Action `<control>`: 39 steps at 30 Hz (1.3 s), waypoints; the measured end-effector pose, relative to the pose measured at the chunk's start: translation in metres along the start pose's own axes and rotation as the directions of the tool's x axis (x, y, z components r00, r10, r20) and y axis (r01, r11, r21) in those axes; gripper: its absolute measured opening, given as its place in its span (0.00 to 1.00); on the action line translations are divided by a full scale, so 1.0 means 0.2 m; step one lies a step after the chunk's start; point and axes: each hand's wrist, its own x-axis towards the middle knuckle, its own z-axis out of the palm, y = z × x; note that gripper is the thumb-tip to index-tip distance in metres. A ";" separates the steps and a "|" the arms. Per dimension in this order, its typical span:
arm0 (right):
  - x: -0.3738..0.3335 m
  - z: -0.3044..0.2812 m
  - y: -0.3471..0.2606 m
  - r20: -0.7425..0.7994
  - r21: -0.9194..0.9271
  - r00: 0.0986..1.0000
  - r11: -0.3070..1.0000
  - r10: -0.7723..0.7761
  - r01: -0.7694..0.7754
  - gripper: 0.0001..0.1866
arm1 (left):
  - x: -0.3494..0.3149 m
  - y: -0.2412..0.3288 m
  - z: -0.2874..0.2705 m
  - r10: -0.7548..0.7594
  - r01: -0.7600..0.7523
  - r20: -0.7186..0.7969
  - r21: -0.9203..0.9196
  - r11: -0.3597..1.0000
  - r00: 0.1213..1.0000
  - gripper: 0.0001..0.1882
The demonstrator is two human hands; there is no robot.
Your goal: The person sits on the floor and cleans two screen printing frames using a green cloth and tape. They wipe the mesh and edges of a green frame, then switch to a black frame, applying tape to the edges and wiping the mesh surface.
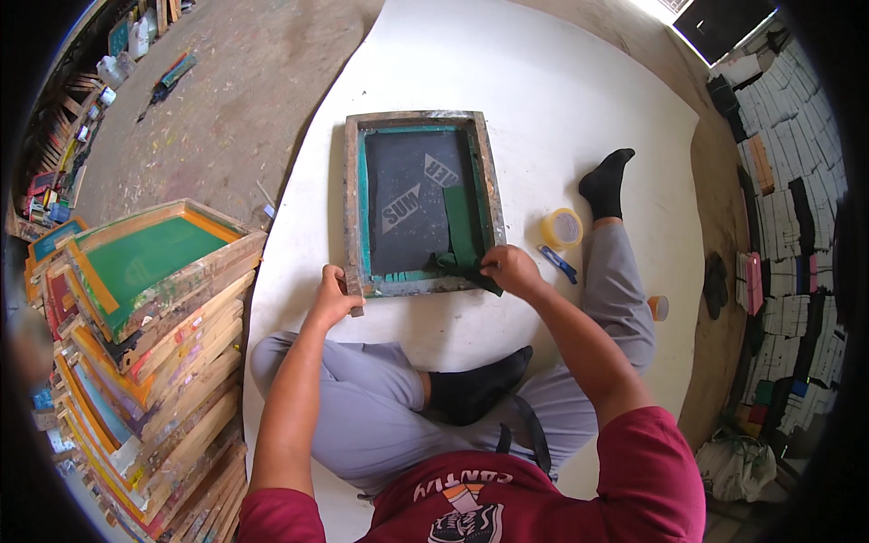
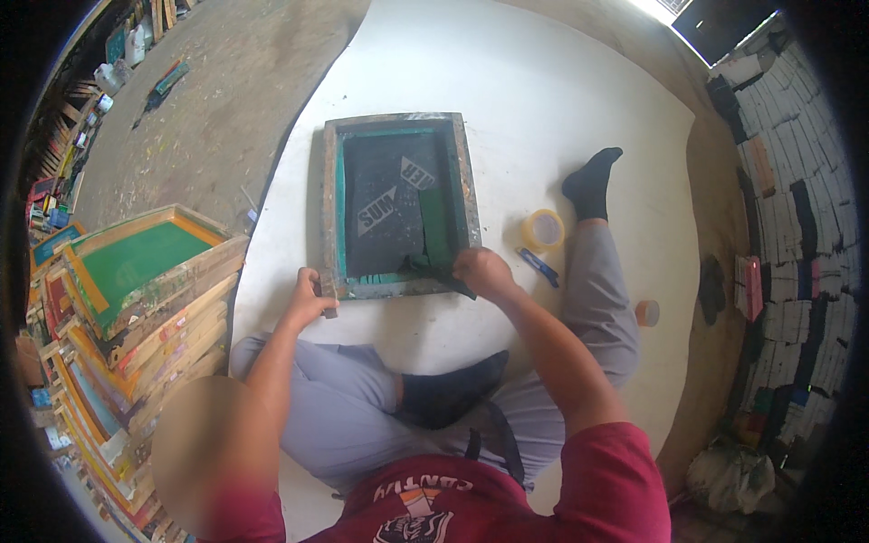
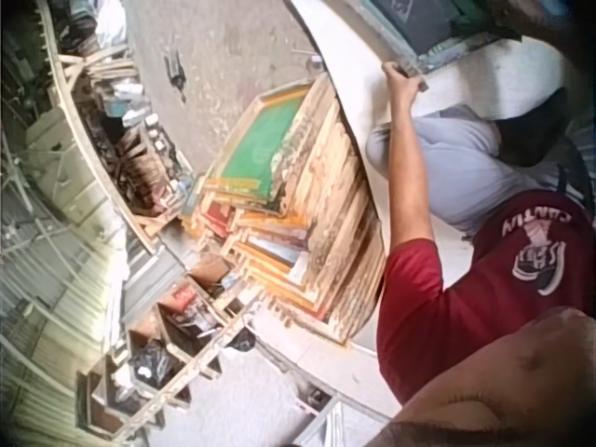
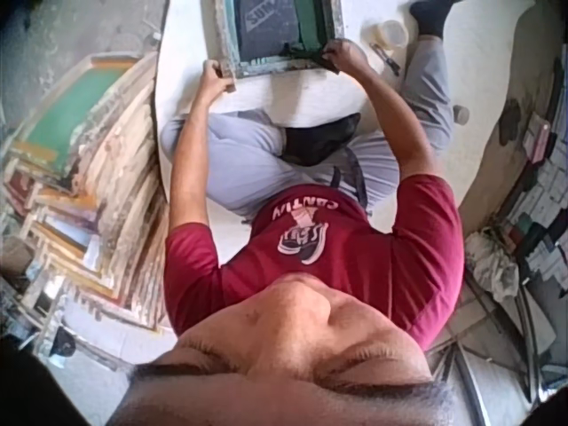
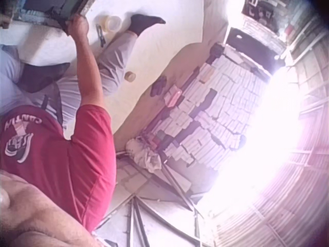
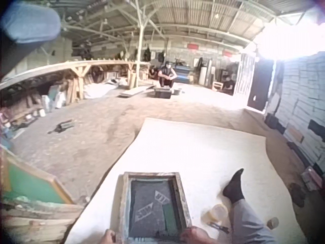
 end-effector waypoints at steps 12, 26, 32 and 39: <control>-0.08 0.37 -0.07 -0.293 -0.140 0.935 0.976 -0.201 0.166 0.07 | -0.01 -0.01 0.00 0.022 -0.021 -0.025 0.041 0.999 0.999 0.40; -0.15 0.42 -0.06 -0.505 -0.205 0.847 0.976 -0.165 0.068 0.07 | -0.06 0.10 0.00 -0.017 0.016 0.011 0.060 0.998 1.000 0.41; 0.05 0.66 -0.36 -0.425 -0.223 0.881 0.967 -0.208 0.121 0.11 | -0.04 0.05 0.01 0.003 -0.003 -0.026 0.011 1.000 1.000 0.39; -0.05 0.54 -0.20 -0.463 -0.292 0.868 0.955 -0.180 0.043 0.06 | -0.03 -0.01 0.01 0.047 -0.048 -0.021 -0.026 0.999 0.999 0.39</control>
